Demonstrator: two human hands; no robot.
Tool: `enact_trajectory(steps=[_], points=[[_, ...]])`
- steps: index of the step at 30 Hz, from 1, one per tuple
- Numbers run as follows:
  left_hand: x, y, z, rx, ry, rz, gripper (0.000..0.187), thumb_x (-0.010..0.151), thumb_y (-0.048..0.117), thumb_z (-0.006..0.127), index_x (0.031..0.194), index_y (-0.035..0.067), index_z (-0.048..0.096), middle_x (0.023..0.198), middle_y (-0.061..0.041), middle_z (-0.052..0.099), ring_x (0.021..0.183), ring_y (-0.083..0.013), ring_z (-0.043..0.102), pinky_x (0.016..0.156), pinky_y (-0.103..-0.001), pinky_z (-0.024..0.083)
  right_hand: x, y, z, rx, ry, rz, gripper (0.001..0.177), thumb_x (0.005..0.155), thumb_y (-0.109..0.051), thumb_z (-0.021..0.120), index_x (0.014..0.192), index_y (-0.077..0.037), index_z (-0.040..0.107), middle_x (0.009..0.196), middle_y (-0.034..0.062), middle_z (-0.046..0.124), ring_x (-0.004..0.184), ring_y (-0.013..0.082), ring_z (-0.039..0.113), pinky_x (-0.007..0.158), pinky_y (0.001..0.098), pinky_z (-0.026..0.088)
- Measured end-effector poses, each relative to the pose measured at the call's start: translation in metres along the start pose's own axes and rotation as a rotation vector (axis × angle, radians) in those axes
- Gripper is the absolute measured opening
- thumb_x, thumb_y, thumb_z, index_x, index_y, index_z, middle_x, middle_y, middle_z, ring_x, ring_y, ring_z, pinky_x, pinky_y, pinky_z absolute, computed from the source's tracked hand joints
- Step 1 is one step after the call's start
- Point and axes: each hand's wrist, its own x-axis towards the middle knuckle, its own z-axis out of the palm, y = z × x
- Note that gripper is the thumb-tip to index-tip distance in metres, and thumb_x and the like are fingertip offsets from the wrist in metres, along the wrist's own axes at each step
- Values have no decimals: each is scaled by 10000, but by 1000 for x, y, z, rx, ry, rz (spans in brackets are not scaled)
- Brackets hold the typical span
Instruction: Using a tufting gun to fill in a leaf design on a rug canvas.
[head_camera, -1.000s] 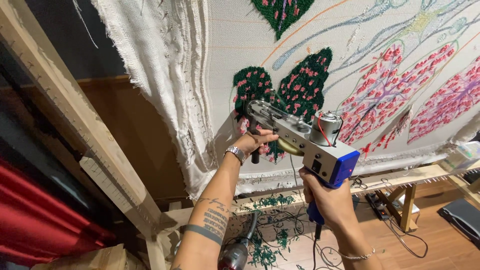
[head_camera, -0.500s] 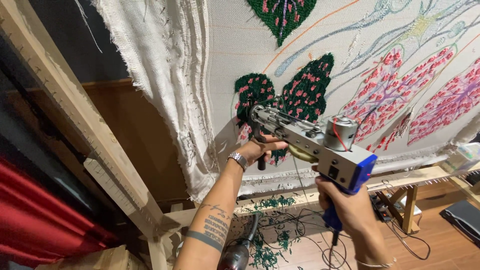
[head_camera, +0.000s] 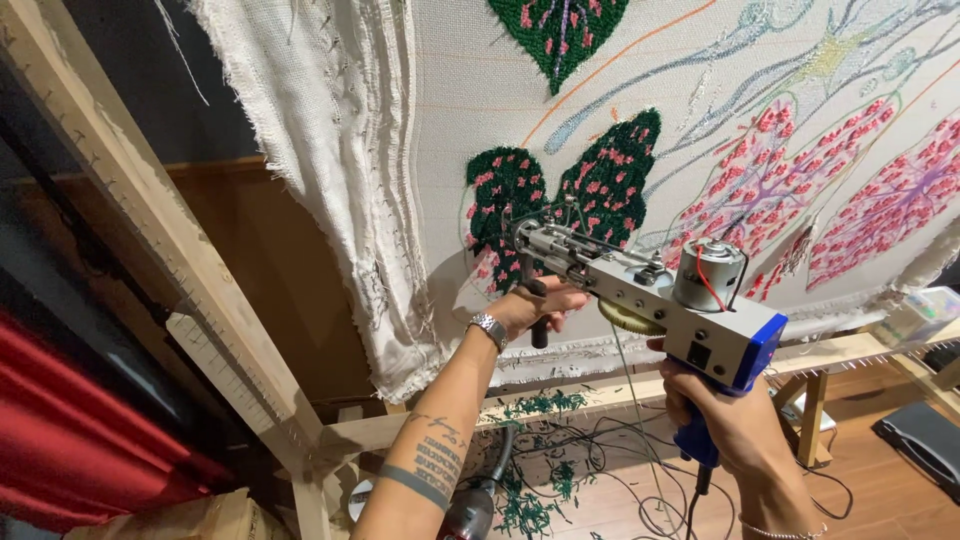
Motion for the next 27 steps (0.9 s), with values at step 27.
enact_trajectory(steps=[27], points=[[1, 22, 2, -19, -91, 109, 324, 863, 279, 815, 1062, 26, 785, 881, -51, 753, 680, -103, 652, 587, -278, 542, 3, -11, -17, 27, -95, -108, 299, 870, -18, 670, 1141, 108, 665, 646, 64, 485, 540, 163, 452, 479, 310, 367]])
